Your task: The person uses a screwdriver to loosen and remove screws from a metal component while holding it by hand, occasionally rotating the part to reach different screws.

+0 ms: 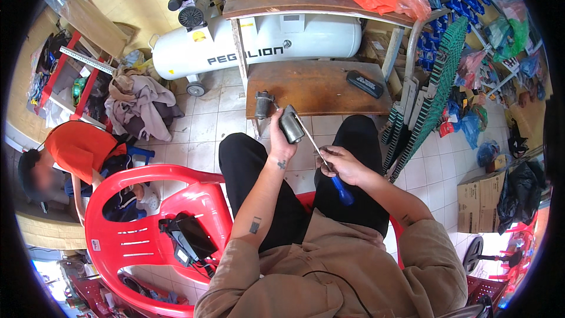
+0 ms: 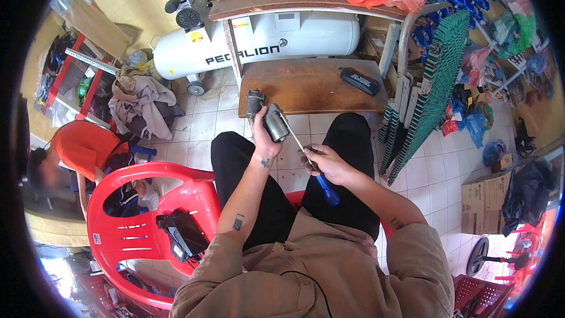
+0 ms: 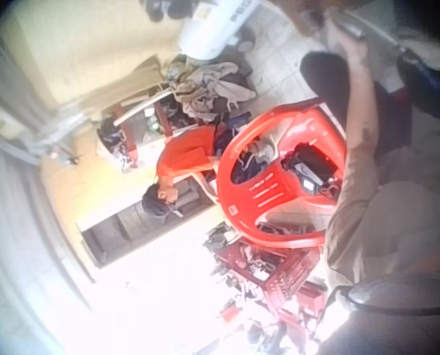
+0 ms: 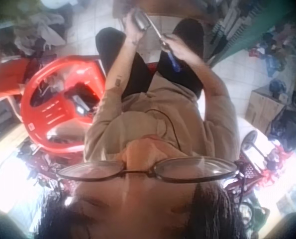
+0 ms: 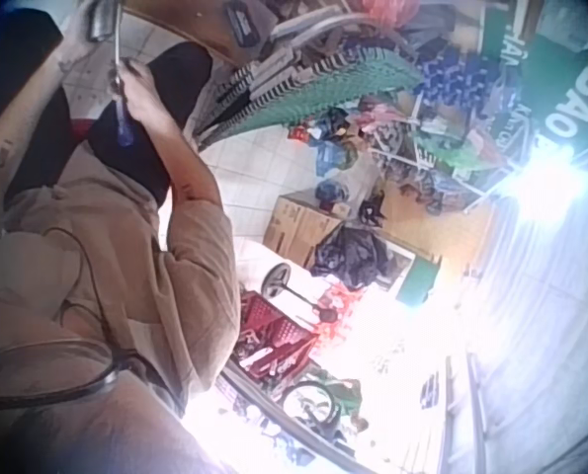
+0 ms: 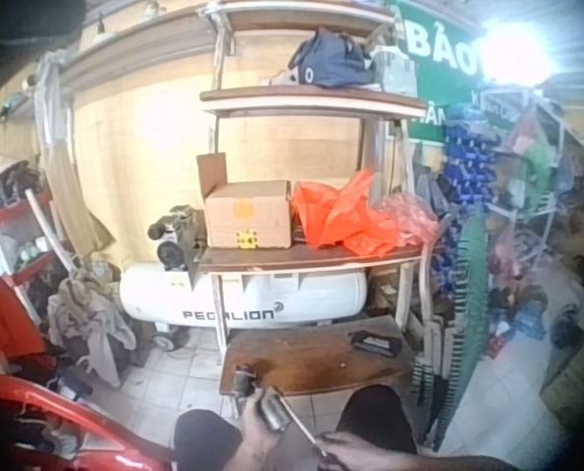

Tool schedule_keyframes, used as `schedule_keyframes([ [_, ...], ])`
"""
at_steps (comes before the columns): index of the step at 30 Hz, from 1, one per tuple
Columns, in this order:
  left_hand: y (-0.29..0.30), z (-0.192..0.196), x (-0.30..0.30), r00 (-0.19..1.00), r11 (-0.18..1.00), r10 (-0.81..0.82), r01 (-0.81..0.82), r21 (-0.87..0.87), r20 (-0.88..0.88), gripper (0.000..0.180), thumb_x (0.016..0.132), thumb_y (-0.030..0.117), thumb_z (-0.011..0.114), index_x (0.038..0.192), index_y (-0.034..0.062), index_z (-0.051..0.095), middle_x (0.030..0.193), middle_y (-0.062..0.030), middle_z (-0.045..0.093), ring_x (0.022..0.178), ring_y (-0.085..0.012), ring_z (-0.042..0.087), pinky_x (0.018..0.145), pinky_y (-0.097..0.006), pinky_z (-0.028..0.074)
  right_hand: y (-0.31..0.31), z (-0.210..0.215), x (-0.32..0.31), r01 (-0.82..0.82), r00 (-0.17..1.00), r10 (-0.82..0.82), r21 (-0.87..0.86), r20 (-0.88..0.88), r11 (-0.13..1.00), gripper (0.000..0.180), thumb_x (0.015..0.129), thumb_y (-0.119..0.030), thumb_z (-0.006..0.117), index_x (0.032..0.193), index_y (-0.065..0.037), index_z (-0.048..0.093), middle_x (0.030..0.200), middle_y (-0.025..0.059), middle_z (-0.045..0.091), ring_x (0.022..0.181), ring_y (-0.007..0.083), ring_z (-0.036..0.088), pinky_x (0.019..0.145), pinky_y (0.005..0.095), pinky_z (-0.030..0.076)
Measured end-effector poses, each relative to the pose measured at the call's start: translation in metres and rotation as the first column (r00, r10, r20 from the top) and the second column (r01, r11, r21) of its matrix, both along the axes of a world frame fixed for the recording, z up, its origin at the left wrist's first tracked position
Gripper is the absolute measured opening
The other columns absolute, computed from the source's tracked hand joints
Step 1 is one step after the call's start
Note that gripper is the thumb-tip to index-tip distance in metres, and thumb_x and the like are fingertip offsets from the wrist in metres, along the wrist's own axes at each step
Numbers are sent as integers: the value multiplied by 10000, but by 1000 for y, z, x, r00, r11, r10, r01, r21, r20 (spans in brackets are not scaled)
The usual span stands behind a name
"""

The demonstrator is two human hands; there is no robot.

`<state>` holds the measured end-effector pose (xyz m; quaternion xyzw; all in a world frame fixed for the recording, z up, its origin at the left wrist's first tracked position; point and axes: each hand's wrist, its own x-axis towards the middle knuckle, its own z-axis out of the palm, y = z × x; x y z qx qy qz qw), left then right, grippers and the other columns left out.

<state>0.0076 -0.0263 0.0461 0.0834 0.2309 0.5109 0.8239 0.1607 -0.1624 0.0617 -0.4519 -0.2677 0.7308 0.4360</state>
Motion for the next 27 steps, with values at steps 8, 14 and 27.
schedule_keyframes([
  [8,-1,-4,5,993,998,67,-67,2,-100,239,892,337,605,1016,134,603,858,-47,660,749,-193,636,679,-343,529,1,-1,-4,144,966,-154,63,206,988,142,924,-104,674,980,2,598,825,66,616,628,92,535,449,227,338],
  [14,-5,3,7,982,996,87,-90,-14,-171,225,892,341,599,1010,150,593,847,-28,651,739,-177,625,670,-329,515,0,10,-4,156,919,-180,94,351,983,163,928,-111,669,1004,33,661,842,90,656,625,122,596,455,216,349],
  [27,-2,-12,7,979,995,92,-99,-28,-182,261,901,374,613,1012,138,610,851,-22,645,731,-172,619,652,-324,504,8,8,6,76,954,-85,42,286,996,197,970,-137,608,1044,40,653,841,93,638,635,131,583,487,226,417],
])
